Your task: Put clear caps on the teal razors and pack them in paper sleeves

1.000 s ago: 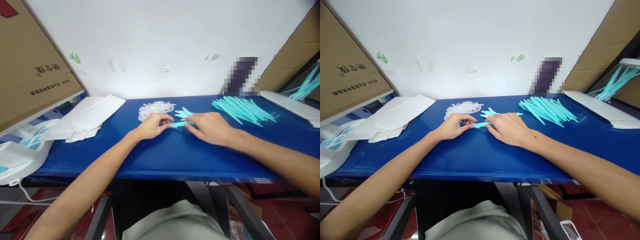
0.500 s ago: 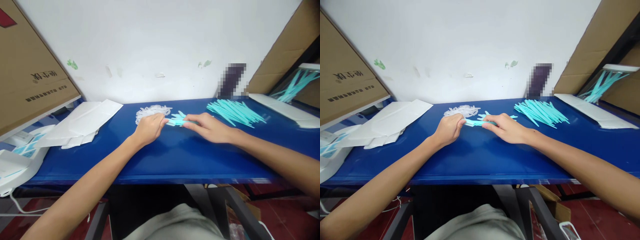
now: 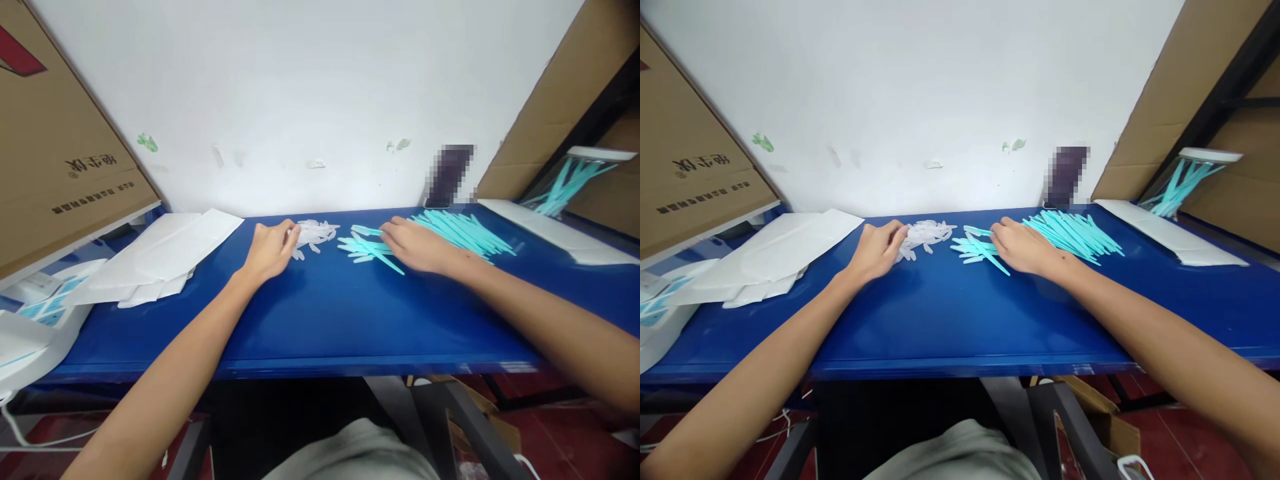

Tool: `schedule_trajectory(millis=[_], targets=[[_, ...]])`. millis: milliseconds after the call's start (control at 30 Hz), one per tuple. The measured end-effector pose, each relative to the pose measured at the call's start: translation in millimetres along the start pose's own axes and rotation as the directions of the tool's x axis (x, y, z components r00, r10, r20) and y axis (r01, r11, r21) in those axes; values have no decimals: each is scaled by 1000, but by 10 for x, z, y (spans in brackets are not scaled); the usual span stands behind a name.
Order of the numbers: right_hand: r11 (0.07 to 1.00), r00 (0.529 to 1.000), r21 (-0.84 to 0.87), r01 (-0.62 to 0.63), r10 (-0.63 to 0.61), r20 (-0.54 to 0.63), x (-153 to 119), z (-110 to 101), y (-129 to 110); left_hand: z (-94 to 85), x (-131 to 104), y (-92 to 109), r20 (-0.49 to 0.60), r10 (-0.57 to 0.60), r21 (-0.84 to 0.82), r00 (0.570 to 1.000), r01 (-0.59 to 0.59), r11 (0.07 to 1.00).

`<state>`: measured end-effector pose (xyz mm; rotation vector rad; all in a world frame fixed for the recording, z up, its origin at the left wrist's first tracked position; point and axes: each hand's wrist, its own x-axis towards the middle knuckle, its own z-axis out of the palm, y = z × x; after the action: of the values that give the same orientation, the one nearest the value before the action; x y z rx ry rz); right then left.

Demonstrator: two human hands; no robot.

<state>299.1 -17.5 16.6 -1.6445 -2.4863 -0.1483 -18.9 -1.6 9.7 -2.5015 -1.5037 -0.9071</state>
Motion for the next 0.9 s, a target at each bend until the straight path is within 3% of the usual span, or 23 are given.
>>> schedule_trajectory(millis=[133,267,400,533,700,800,900], targets=[[999,993,-16,-33,35,109,-21,7,-100,-91,36,-240,-71,-162,-53,984,158,986],[995,987,-96,20,-4,161,-39,-23,-151,-185,43,-401,-160,-273,-58,949,267,962],[985,983,-155,80,-52,176,2,-53,-126,-218,30,-529,-216,-267,-36,939,265,964],[992,952,-59,109,-87,292,93,-107,-113,-197,26,-550,-179,-216,13,960,222,975],[994,933,-62,85,-58,354,133,-117,-139,-155,17,-220,-115,-22,18,993,24,1000],[989,951,-97,114,-81,298,109,-54,-141,-67,-14,118,-39,62,-108,997,-66,992],[980,972,-149,134,-100,213,95,17,-132,67,-64,392,17,94,-311,995,-84,947]])
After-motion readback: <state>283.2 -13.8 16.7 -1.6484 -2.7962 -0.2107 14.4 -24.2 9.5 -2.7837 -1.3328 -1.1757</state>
